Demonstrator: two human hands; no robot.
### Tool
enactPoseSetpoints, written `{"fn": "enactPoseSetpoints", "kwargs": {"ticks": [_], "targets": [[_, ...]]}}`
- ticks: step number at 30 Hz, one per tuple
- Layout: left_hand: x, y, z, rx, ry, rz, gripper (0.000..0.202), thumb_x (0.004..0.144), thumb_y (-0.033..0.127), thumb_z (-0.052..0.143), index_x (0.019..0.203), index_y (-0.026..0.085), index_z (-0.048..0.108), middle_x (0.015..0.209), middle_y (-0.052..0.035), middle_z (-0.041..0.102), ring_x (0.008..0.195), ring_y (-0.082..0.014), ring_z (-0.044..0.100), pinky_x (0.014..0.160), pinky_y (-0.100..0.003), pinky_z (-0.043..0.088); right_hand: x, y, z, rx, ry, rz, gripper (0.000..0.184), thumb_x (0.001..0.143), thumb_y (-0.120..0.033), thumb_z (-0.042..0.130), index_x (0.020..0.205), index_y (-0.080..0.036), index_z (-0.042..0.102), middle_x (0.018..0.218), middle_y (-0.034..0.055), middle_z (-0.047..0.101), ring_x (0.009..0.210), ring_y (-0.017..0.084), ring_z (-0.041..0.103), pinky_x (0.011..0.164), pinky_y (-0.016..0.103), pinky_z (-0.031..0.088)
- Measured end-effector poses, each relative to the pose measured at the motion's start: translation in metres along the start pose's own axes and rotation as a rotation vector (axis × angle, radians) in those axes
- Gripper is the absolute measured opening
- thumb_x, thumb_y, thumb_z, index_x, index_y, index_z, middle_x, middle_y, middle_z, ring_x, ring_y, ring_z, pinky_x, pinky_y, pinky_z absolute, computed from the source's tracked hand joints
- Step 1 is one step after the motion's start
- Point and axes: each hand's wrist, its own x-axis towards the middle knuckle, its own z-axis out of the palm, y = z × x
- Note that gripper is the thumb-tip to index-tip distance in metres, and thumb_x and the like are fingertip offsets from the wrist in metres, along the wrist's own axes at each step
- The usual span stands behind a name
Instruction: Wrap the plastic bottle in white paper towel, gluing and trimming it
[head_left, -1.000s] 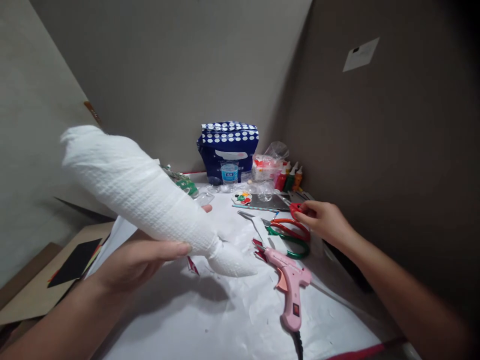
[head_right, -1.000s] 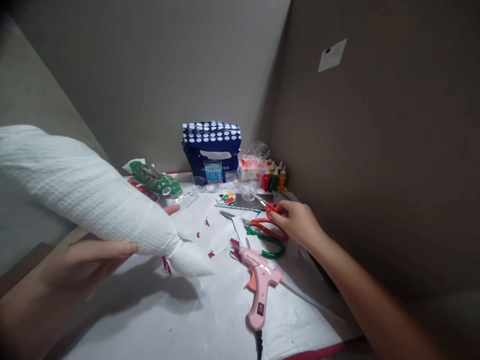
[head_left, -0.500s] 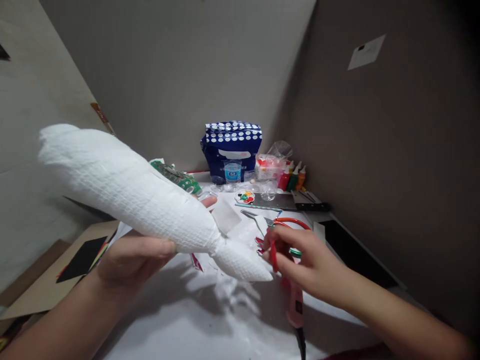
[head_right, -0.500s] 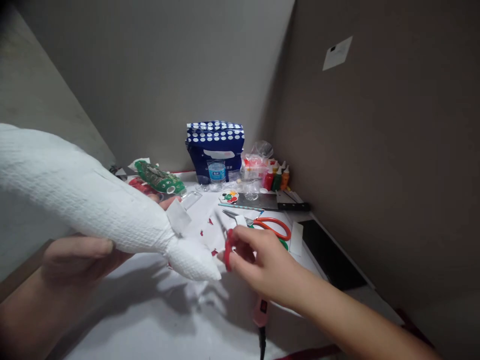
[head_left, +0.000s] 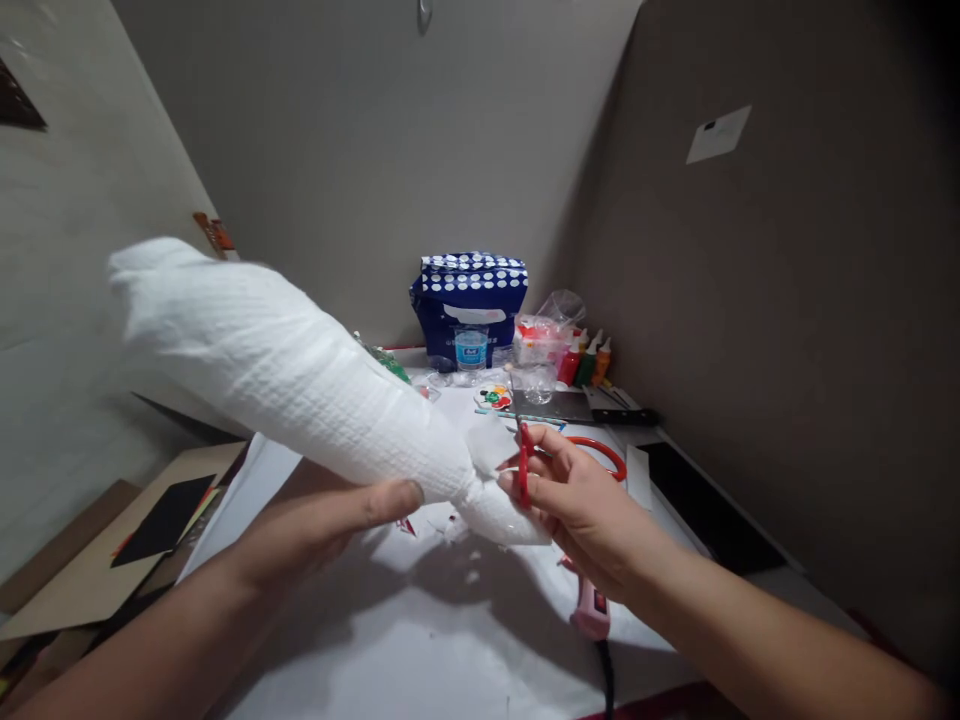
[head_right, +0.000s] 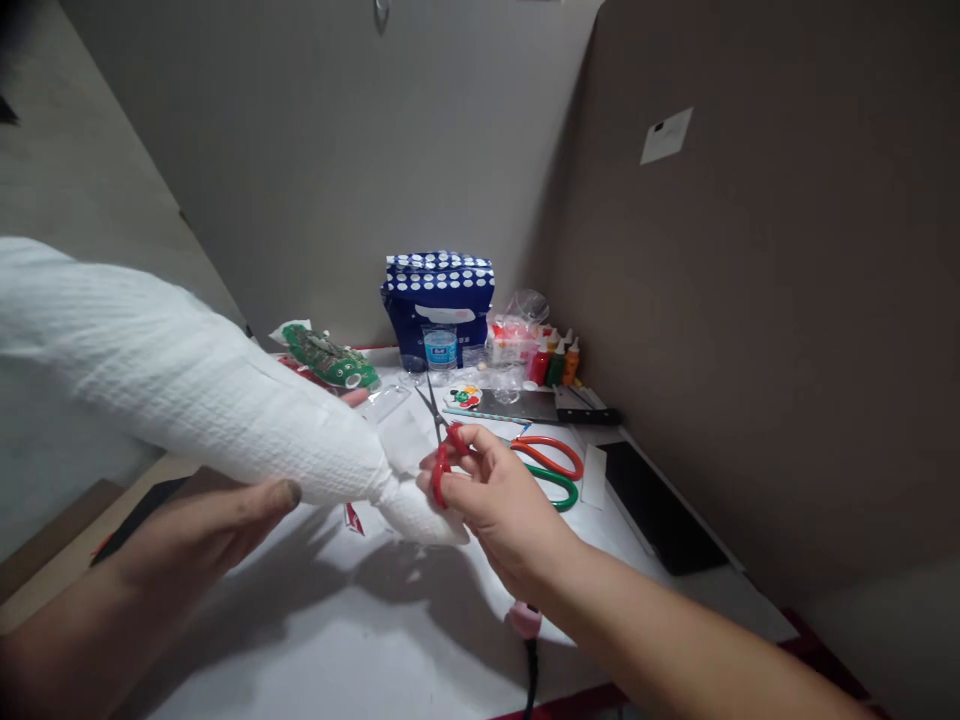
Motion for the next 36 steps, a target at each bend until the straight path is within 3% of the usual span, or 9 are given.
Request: {"fn": "enactPoseSetpoints", "kwargs": {"ticks": [6,10,12,15,18,22,26,31,36], "targets": [[0.005,0.004,0.001,-0.08,0.087,0.024,0.048,0.074,0.025,0.078,0.119,0.017,0.064,0.091,-0.0056,0.075,0.121,-0.0296,0.058,0.104,-0.039,0.048,-0.007,-0.004,-0.011,-0.43,-0.086,-0.303,0.011,0.085,-0.021,0.062,0.091,-0.024,0.053,0.094,-0.001,0.055,0.08,0.014,0.053,0.071,0.026,0.044],[0.007,0.009,-0.004,-0.162,0.057,-0.004,0.034,0.073,0.031,0.077,0.103,0.015,0.069,0.085,-0.0057,0.075,0.09,-0.0263,0.071,0.078,-0.032,0.061,-0.005,-0.013,-0.03,-0.799,-0.062,-0.481,0.011,0.09,-0.021,0.054,0.082,-0.023,0.062,0.094,0.0013,0.055,0.088,0.016,0.052,0.079,0.029,0.042],[0.008,0.011,-0.004,-0.257,0.085,-0.027,0.036,0.07,0.032,0.079,0.101,0.017,0.069,0.085,-0.0035,0.075,0.073,-0.0221,0.071,0.065,-0.029,0.062,-0.002,-0.016,-0.037,-0.758,-0.024,-0.435,0.016,0.092,-0.029,0.052,0.083,-0.023,0.064,0.091,0.001,0.056,0.082,0.015,0.052,0.075,0.028,0.043],[0.01,0.013,-0.001,-0.428,0.153,-0.076,0.038,0.069,0.033,0.078,0.102,0.018,0.069,0.083,-0.0019,0.075,0.072,-0.02,0.071,0.066,-0.027,0.061,0.0,-0.017,-0.037,-0.639,0.039,-0.368,0.019,0.09,-0.041,0.058,0.088,-0.025,0.068,0.093,0.0015,0.062,0.076,0.014,0.052,0.07,0.027,0.045],[0.011,0.011,0.002,-0.522,0.025,-0.265,0.038,0.069,0.038,0.076,0.096,0.012,0.07,0.081,-0.0072,0.076,0.067,-0.0228,0.072,0.063,-0.03,0.061,0.0,-0.02,-0.025,-0.618,-0.005,-0.385,0.018,0.089,-0.039,0.06,0.093,-0.025,0.069,0.109,0.0041,0.066,0.084,0.018,0.059,0.075,0.031,0.048],[0.014,-0.001,0.004,-0.61,-0.169,-0.531,0.034,0.078,0.038,0.066,0.092,0.007,0.069,0.077,-0.0131,0.076,0.064,-0.026,0.073,0.059,-0.032,0.061,0.008,-0.026,-0.01,-0.706,-0.129,-0.575,0.025,0.082,-0.027,0.067,0.107,-0.027,0.065,0.133,0.0059,0.057,0.12,0.025,0.053,0.099,0.039,0.043],[0.017,-0.011,0.006,-0.665,-0.236,-0.562,0.035,0.079,0.032,0.062,0.103,0.007,0.067,0.079,-0.0121,0.076,0.068,-0.0221,0.072,0.065,-0.028,0.059,0.023,-0.03,-0.009,-0.718,-0.174,-0.635,0.014,0.081,-0.026,0.069,0.094,-0.024,0.065,0.148,0.0061,0.044,0.138,0.026,0.037,0.111,0.042,0.03],[0.015,-0.016,0.002,-0.576,-0.31,-0.591,0.047,0.071,0.034,0.064,0.109,0.007,0.067,0.082,-0.0112,0.076,0.06,-0.0203,0.07,0.058,-0.025,0.057,0.037,-0.039,-0.015,-0.608,-0.175,-0.602,0.01,0.084,-0.03,0.068,0.092,-0.024,0.067,0.122,0.0052,0.062,0.134,0.023,0.04,0.111,0.04,0.028],[0.014,-0.016,0.001,-0.487,-0.301,-0.661,0.051,0.066,0.04,0.066,0.105,0.008,0.069,0.081,-0.0103,0.077,0.057,-0.0183,0.068,0.056,-0.024,0.056,0.049,-0.048,-0.025,-0.451,-0.204,-0.405,0.014,0.073,-0.031,0.078,0.079,-0.021,0.069,0.118,0.0038,0.061,0.111,0.022,0.054,0.096,0.037,0.042]]}}
